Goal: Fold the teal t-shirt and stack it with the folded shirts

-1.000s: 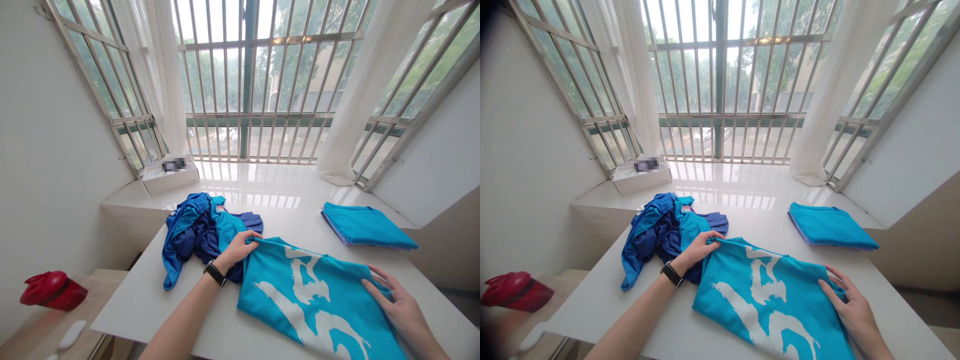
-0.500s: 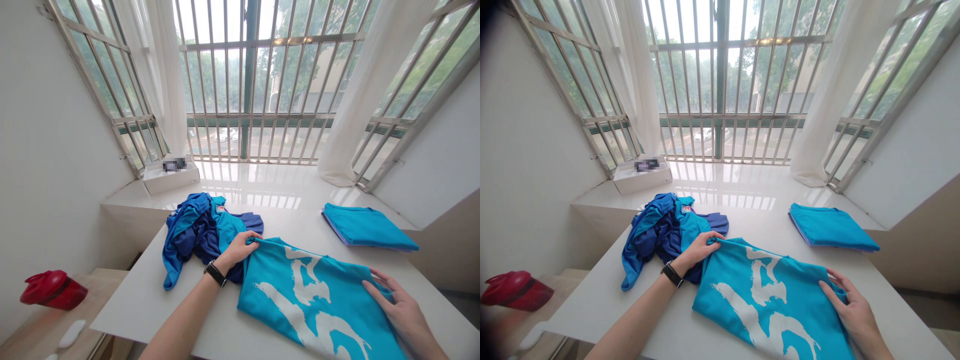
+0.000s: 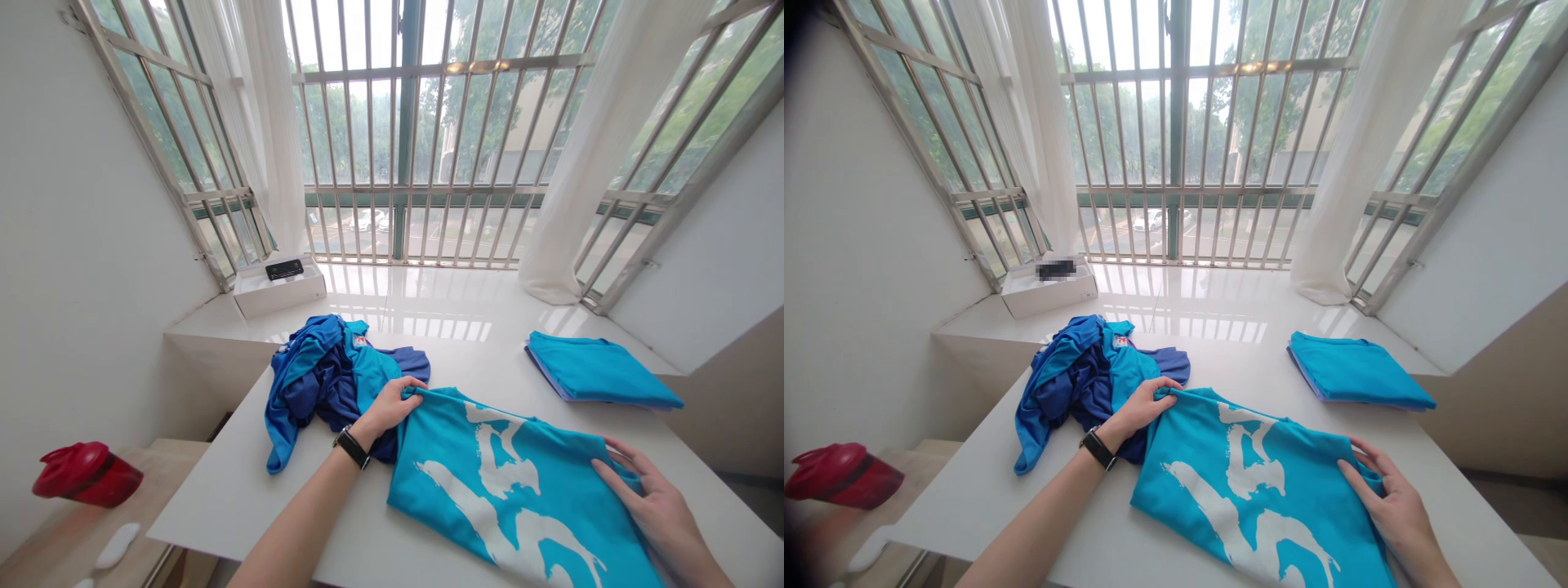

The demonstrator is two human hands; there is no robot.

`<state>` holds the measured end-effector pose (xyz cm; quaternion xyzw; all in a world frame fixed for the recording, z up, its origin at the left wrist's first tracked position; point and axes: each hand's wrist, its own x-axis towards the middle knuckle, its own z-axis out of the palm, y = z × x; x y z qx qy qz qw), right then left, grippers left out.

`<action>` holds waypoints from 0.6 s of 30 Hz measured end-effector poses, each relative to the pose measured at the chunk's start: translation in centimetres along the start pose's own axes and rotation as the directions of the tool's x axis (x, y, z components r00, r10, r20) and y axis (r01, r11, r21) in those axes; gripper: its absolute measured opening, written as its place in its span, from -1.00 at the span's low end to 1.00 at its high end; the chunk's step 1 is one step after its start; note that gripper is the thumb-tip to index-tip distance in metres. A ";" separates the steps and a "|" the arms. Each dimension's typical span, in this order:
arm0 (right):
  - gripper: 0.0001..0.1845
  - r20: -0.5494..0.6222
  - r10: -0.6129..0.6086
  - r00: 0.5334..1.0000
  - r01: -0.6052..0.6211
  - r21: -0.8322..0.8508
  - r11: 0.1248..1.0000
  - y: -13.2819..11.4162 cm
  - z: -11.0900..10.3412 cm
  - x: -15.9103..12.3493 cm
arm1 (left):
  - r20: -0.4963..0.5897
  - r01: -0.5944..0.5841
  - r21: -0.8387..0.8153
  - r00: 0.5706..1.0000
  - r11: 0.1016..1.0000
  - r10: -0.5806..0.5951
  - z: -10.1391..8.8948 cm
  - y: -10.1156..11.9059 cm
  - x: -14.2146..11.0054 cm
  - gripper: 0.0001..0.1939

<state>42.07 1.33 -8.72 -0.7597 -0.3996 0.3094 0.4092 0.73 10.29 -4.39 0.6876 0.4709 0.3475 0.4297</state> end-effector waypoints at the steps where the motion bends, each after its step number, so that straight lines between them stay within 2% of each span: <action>1: -0.14 0.000 -0.006 1.000 0.006 0.001 1.000 0.1 0.0 0.0 | 0.000 -0.002 0.000 1.000 1.000 0.002 0.0 0.0 0.0 -0.72; 18: -0.13 -0.004 0.017 1.000 -0.017 -0.015 1.000 -0.6 0.2 -0.4 | 0.002 0.006 0.009 1.000 1.000 -0.006 0.0 0.2 -0.1 -0.75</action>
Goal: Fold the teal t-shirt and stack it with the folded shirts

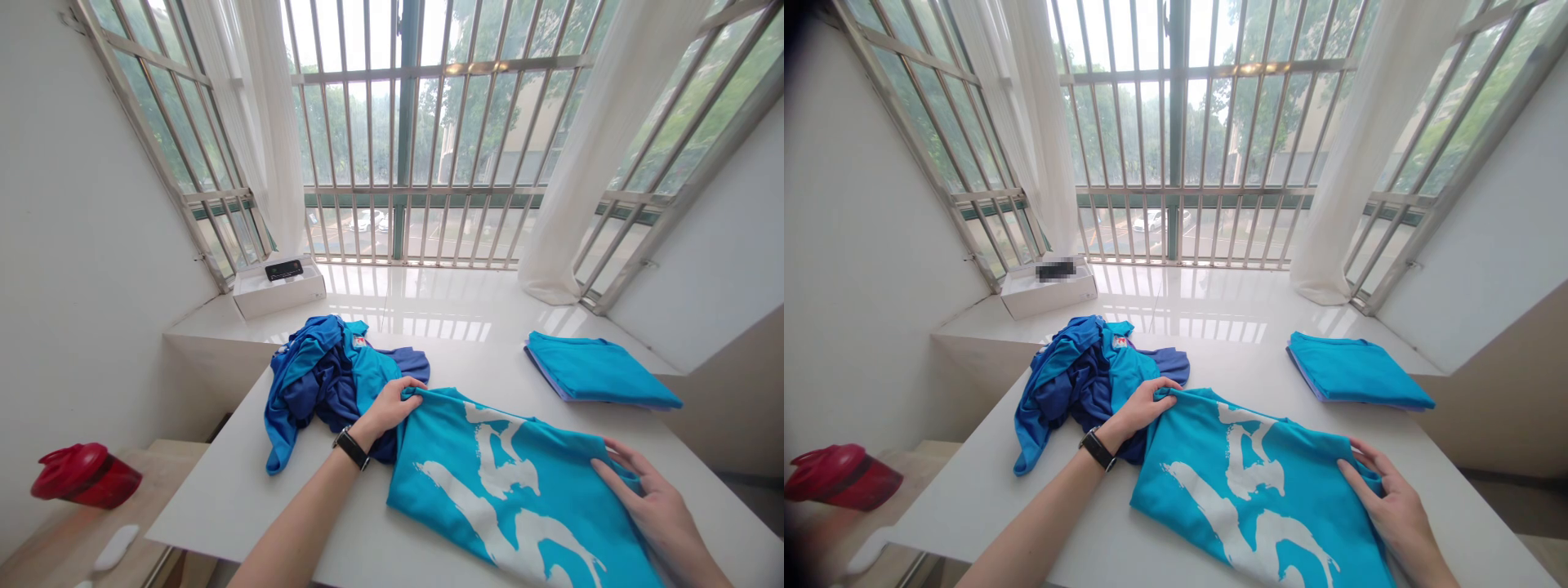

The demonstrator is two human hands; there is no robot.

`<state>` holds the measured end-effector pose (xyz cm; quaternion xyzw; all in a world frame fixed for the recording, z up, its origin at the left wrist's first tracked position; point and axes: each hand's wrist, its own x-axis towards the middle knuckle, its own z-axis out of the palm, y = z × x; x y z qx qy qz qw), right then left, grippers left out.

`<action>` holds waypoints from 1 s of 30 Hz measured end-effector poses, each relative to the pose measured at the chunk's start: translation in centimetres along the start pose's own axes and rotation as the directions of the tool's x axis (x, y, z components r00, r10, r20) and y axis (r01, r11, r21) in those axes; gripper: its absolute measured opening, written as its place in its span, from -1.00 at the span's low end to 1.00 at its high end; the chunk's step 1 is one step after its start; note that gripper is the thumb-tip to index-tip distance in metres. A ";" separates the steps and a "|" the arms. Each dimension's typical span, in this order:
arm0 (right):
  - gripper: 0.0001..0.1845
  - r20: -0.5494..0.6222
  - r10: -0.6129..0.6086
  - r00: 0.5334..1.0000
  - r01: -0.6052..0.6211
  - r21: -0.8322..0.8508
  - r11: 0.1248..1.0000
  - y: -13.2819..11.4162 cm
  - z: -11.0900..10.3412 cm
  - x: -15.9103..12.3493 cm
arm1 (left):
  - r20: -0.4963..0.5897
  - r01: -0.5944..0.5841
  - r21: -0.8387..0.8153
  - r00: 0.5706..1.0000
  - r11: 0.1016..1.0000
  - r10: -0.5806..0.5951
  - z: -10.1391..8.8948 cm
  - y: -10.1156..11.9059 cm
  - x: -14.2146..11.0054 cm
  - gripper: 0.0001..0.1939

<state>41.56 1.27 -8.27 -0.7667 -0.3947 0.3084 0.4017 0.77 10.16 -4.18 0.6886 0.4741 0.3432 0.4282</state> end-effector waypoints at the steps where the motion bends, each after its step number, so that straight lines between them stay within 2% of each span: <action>1: -0.13 -0.004 0.000 1.000 0.000 0.001 1.000 0.0 0.0 0.0 | 0.000 0.001 0.002 1.000 1.000 -0.001 0.0 0.0 0.0 -0.75; 12: -0.22 -0.019 -0.033 0.999 0.032 -0.008 0.999 0.1 -0.1 0.1 | -0.008 -0.017 0.011 1.000 1.000 0.017 0.0 -0.2 0.1 -0.75; 30: -0.23 -0.021 -0.042 0.999 0.043 0.031 0.999 0.5 -0.2 0.1 | -0.016 -0.027 -0.059 1.000 0.998 0.026 0.1 -0.2 0.1 -0.75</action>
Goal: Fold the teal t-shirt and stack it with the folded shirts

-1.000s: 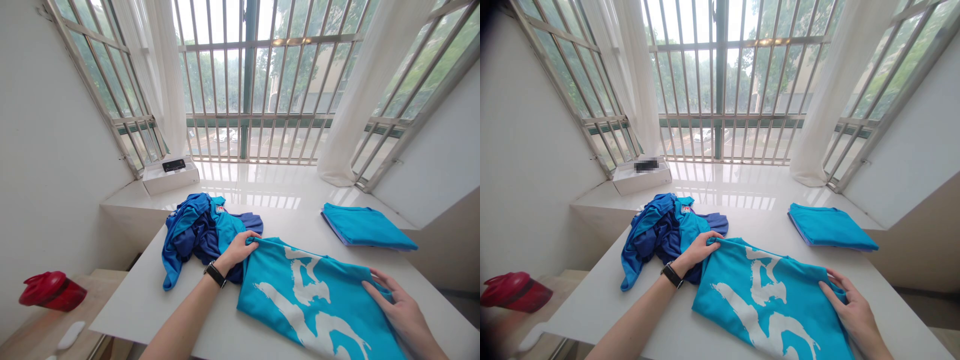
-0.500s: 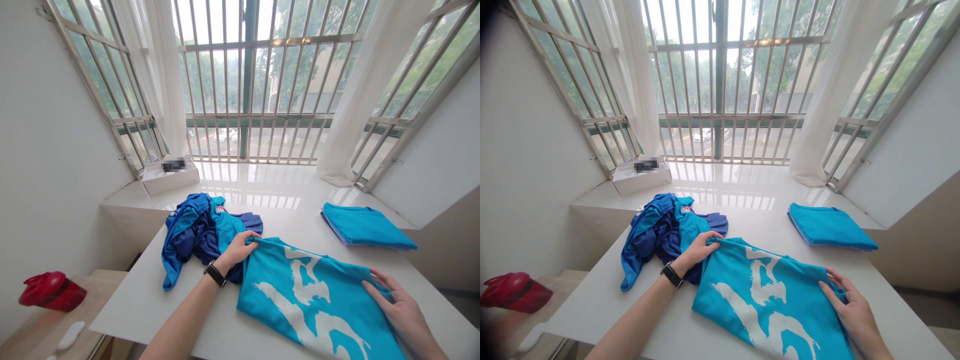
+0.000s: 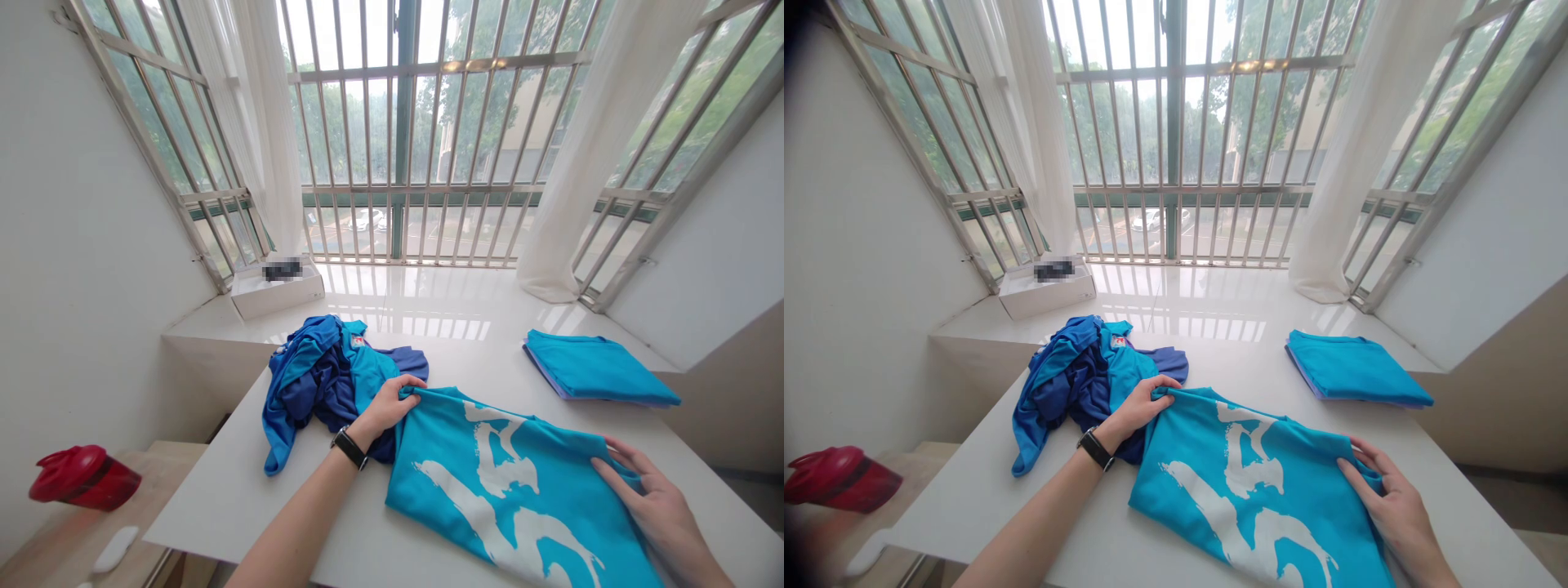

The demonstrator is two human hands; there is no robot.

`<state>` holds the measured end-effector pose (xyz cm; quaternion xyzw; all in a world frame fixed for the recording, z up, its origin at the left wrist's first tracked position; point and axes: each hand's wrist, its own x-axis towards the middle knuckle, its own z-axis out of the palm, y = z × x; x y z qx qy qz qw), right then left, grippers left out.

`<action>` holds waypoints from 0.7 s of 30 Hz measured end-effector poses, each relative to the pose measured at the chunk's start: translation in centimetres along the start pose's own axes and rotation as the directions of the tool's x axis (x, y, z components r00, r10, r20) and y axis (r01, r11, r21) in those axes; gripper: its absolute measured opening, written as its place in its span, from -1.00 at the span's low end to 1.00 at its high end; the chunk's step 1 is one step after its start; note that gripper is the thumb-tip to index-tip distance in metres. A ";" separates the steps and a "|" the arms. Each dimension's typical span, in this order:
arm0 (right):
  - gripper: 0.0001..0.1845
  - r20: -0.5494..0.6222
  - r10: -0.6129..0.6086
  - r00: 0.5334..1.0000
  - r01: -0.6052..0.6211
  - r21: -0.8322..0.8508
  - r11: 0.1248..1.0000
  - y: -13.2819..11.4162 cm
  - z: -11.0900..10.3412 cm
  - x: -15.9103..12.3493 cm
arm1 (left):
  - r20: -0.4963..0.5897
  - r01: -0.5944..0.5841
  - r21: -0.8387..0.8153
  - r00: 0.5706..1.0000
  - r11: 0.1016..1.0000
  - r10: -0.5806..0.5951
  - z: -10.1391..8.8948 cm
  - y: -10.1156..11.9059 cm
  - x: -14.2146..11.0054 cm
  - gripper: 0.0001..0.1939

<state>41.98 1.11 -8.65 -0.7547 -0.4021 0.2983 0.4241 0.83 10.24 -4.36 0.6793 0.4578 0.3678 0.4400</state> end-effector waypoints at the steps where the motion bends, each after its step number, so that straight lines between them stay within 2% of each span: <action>1: -0.24 -0.002 -0.003 1.000 0.003 -0.003 1.000 0.0 0.0 0.0 | -0.003 0.004 -0.009 1.000 1.000 -0.004 0.0 0.0 0.0 -0.75; 6: -0.21 -0.009 0.001 1.000 -0.002 -0.028 1.000 0.0 -0.1 0.0 | -0.008 0.024 -0.037 1.000 0.999 -0.024 0.0 0.1 -0.1 -0.75; 21: -0.18 -0.048 0.016 0.999 -0.016 -0.015 1.000 -0.7 0.2 -0.3 | -0.002 0.014 0.017 1.000 1.000 -0.014 0.1 -0.2 0.1 -0.74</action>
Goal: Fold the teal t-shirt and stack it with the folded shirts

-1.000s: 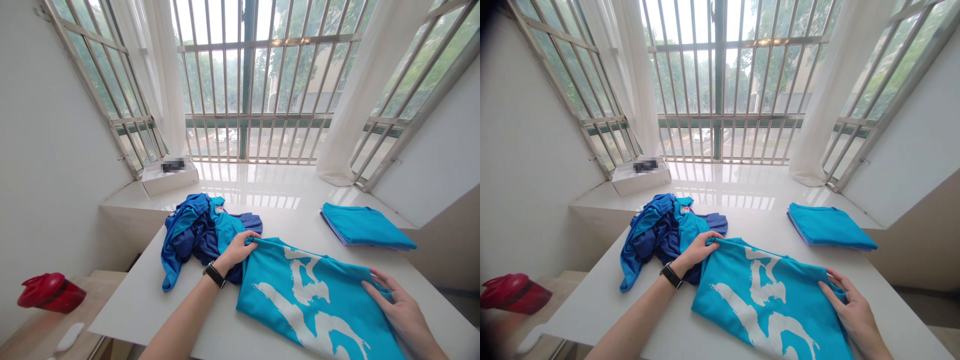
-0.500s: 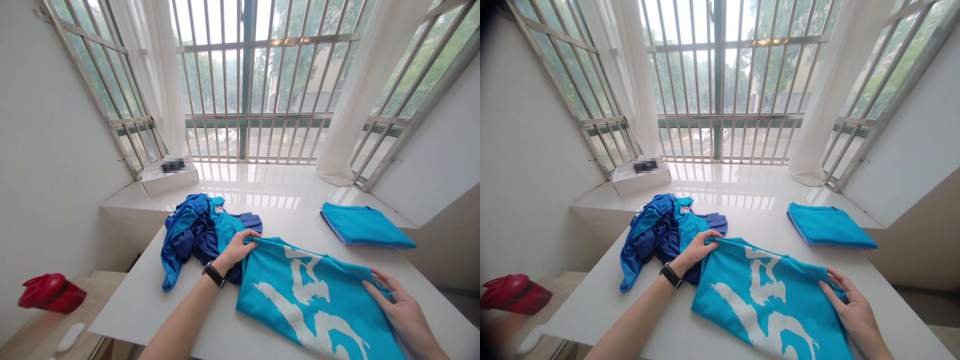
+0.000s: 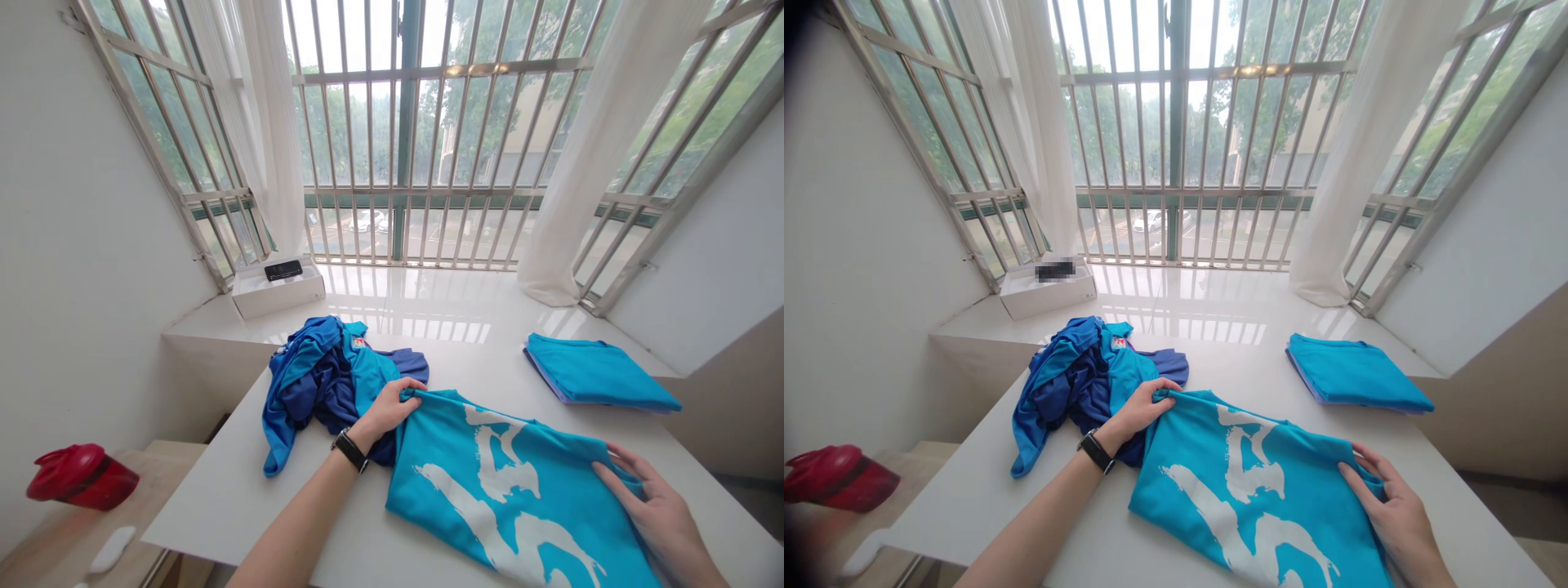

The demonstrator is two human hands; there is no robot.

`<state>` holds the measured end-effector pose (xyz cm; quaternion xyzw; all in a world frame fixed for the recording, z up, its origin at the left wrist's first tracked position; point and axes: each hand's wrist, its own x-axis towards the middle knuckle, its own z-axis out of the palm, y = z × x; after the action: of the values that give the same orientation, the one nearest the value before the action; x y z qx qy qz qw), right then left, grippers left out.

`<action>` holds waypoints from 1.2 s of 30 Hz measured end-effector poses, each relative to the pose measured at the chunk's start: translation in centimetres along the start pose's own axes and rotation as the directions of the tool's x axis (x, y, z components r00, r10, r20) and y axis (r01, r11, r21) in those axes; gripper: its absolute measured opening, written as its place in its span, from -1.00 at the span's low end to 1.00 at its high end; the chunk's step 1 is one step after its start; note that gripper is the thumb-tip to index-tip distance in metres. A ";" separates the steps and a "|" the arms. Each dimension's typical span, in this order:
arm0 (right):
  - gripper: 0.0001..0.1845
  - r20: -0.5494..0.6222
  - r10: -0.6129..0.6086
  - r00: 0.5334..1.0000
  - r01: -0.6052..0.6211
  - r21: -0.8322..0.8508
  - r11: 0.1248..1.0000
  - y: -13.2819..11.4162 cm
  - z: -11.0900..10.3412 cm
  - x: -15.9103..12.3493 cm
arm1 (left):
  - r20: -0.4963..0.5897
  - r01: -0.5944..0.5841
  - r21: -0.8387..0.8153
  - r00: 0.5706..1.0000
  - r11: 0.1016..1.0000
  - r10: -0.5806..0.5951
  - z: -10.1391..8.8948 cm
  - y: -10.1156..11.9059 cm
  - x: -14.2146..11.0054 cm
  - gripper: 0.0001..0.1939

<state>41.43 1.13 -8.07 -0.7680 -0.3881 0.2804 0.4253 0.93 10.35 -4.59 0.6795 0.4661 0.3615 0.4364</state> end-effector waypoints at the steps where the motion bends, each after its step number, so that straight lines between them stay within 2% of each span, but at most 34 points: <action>1: -0.17 0.014 0.018 1.000 -0.018 0.002 1.000 0.0 -0.1 0.1 | -0.001 0.001 0.001 1.000 1.000 -0.001 0.0 0.0 0.0 -0.74; 36: -0.14 0.027 0.014 1.000 -0.013 -0.015 1.000 0.7 -0.2 0.6 | -0.004 -0.001 0.021 1.000 1.000 0.001 0.1 -0.3 0.0 -0.75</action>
<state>42.16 1.35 -8.64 -0.7698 -0.3907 0.2907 0.4126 0.94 10.40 -4.87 0.6836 0.4705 0.3579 0.4281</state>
